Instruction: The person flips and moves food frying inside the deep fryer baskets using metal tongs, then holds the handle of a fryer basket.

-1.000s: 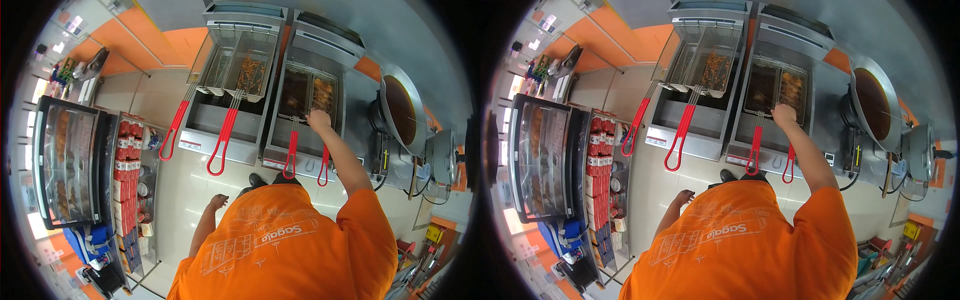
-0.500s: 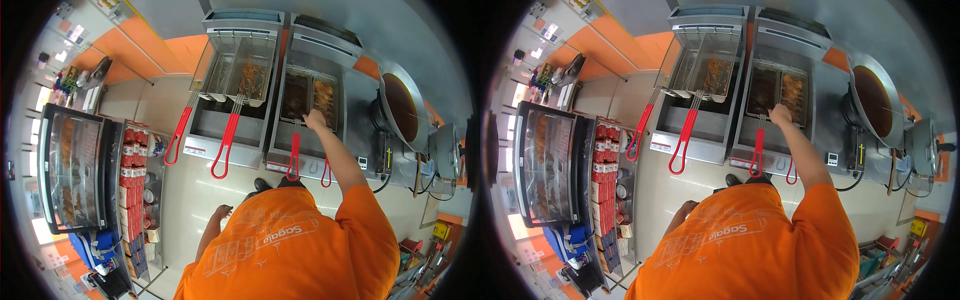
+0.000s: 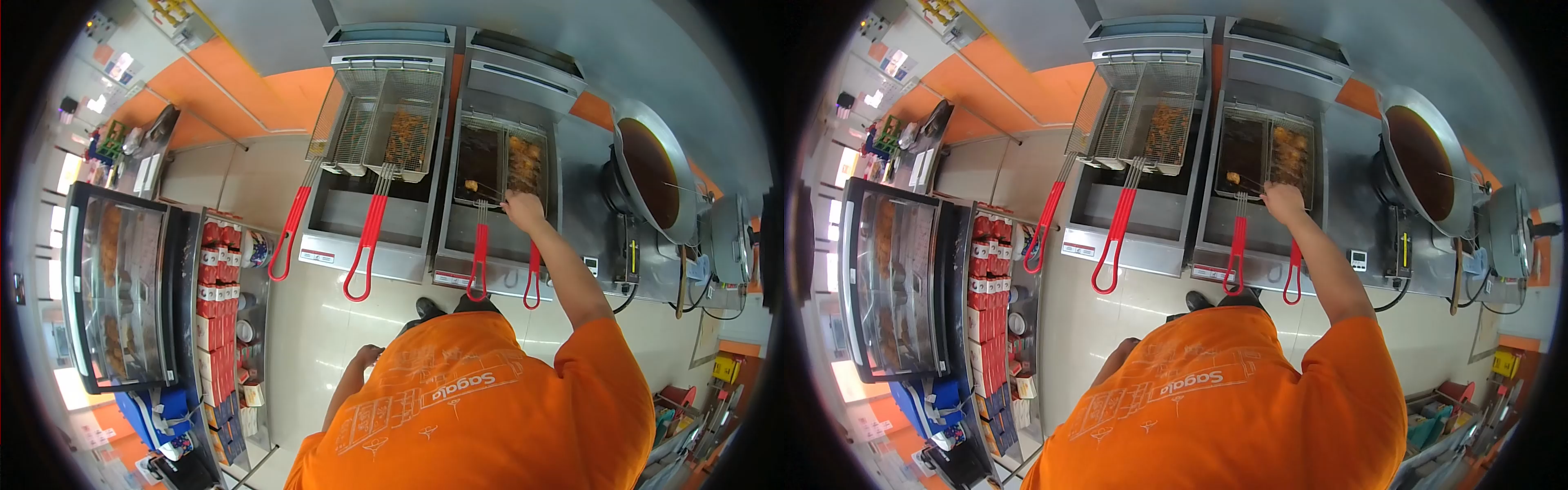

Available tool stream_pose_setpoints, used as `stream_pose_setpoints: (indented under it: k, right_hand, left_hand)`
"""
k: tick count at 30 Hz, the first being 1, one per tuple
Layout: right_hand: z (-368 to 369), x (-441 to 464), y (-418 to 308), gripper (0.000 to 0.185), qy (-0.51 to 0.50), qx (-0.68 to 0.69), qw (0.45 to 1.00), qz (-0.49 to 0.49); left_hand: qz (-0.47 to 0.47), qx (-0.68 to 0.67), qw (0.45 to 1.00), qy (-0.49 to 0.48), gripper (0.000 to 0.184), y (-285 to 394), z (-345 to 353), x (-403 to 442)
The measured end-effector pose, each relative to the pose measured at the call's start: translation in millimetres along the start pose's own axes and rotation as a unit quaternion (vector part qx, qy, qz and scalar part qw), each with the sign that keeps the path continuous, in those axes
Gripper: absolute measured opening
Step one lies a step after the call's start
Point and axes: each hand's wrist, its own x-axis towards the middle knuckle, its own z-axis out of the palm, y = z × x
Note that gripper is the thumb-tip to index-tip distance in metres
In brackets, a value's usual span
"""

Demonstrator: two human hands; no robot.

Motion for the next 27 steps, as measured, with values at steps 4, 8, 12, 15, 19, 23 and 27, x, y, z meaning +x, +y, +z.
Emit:
stream_pose_setpoints:
  k: [4, 8, 12, 15, 19, 23, 27]
  right_hand:
    - [6, 5, 2, 0.028, -0.009, -0.013, 1.0, 0.0]
    - [17, 22, 3, 0.027, -0.027, -0.03, 0.999, 0.017]
    - [23, 35, 1, 0.027, -0.027, -0.041, 0.999, 0.024]
    - [23, 42, -2, 0.023, -0.044, -0.052, 0.997, 0.034]
    - [34, 46, 3, 0.02, -0.064, -0.07, 0.995, 0.04]
    - [43, 48, 7, 0.019, -0.075, -0.067, 0.994, 0.034]
    - [28, 39, 3, 0.025, -0.069, -0.033, 0.996, 0.044]
  left_hand:
    - [0.018, -0.001, 0.999, -0.028, 0.05, -12, -9, 24]
    - [-0.008, -0.06, 0.998, -0.026, 0.051, -13, -17, 47]
    - [-0.006, -0.088, 0.996, -0.022, 0.049, -3, -24, 50]
    - [0.009, -0.094, 0.996, -0.008, 0.049, 6, -25, 42]
    - [0.086, -0.036, 0.995, -0.019, 0.047, -13, -11, 48]
    - [-0.009, -0.066, 0.998, -0.019, 0.047, 9, -4, 3]
    - [-0.025, -0.063, 0.997, -0.027, 0.046, -53, 23, 56]
